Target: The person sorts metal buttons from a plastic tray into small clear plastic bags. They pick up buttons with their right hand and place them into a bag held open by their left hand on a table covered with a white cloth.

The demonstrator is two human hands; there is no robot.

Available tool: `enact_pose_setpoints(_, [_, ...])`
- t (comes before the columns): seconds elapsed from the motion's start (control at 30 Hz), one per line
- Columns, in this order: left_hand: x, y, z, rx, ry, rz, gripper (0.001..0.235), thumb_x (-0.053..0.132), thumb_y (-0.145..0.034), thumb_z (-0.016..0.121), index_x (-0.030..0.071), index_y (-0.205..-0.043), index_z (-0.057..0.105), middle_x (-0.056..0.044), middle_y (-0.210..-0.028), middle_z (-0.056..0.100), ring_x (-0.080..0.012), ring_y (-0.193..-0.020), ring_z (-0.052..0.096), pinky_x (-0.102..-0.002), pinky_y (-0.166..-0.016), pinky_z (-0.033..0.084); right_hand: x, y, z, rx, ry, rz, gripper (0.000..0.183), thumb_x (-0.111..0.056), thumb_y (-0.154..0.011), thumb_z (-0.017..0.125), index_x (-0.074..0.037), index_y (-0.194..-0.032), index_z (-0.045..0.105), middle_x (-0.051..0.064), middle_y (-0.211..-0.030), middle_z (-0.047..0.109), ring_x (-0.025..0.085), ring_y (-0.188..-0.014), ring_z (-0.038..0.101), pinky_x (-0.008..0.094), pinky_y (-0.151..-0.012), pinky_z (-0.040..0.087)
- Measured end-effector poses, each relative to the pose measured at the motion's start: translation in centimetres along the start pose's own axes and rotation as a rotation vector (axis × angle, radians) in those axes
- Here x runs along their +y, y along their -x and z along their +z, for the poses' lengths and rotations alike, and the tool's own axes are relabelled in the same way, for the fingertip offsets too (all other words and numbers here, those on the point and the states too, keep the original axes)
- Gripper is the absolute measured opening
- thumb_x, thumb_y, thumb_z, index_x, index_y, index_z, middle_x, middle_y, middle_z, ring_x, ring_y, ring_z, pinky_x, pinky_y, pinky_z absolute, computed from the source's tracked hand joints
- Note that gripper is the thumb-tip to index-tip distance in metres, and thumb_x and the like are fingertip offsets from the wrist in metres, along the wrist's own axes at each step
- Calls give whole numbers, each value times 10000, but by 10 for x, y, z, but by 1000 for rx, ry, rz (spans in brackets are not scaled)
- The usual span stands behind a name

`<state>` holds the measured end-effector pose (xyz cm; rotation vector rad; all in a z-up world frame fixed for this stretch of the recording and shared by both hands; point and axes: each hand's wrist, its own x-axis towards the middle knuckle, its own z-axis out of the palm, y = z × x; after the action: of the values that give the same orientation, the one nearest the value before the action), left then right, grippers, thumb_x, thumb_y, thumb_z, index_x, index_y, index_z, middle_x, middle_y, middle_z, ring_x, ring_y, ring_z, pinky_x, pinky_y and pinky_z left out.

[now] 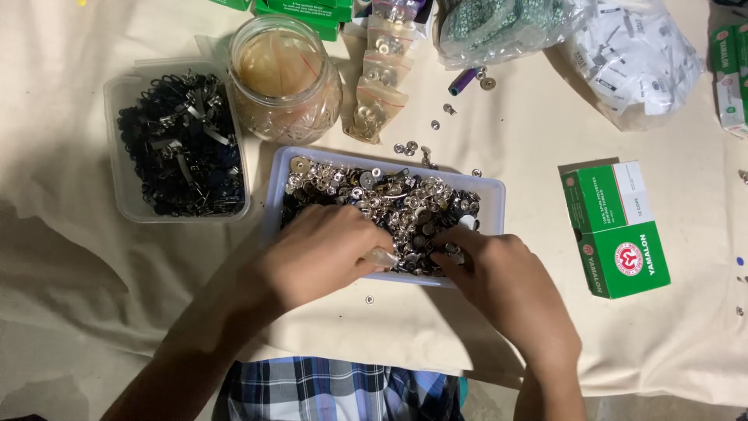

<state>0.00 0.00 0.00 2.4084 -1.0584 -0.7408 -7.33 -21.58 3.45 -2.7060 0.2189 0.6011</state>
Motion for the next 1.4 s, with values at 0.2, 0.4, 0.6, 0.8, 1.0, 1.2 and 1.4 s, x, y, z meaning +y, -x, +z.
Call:
enact_pose_setpoints(0.2, [-4,-5,16,78,-39,103,226,98,-958,572,136,-753,661,-75,-724,721,-339,-680,709,-530,-646,531,1,0,-2,66,-42,59,234,-327,-952,650,-235,-1150,734,154,-717,776,357,-608,716,445,-586,452])
enact_pose_setpoints(0.4, [-11,6,5,397,141,8,339,113,-825,627,228,-1128,726,12,-940,788,-262,-687,731,-461,-618,567,-1,-5,-1,138,-60,10,316,-281,-979,579,-204,-1281,630,153,-806,787,447,-724,689,524,-595,458])
enact_pose_setpoints(0.6, [9,-12,3,483,108,74,338,102,-887,657,147,-1213,736,-108,-854,785,-335,-780,756,-451,-668,594,-4,-28,27,262,-60,-117,286,-156,-975,644,-82,-1251,662,165,-554,697,350,-528,721,452,-542,568])
enact_pose_setpoints(0.8, [1,4,11,462,83,-27,358,155,-818,689,203,-1169,739,-78,-833,769,-341,-779,750,-480,-649,584,-3,-14,22,129,-289,-142,182,-167,-915,692,-133,-1072,777,151,-516,697,237,-407,666,316,-472,525])
enact_pose_setpoints(1.0, [-10,9,9,488,83,-129,252,261,-834,686,229,-1078,744,-22,-743,717,-304,-717,731,-458,-641,570,0,-14,20,272,-344,-120,188,-163,-904,729,-164,-1087,771,99,-427,582,244,-393,563,347,-482,499])
enact_pose_setpoints(1.2, [-8,7,4,461,216,23,204,180,-819,704,135,-1012,750,-114,-709,712,-384,-731,723,-504,-626,559,-21,-16,20,173,-380,-237,256,-176,-839,769,-157,-1093,785,115,-436,580,285,-402,539,383,-474,485])
enact_pose_setpoints(1.4, [-8,11,6,485,302,-31,214,77,-857,629,163,-1008,754,-94,-689,702,-346,-705,722,-444,-618,569,-17,-21,34,226,-404,-204,207,-164,-873,749,-164,-1077,781,80,-429,562,238,-393,513,340,-488,487])
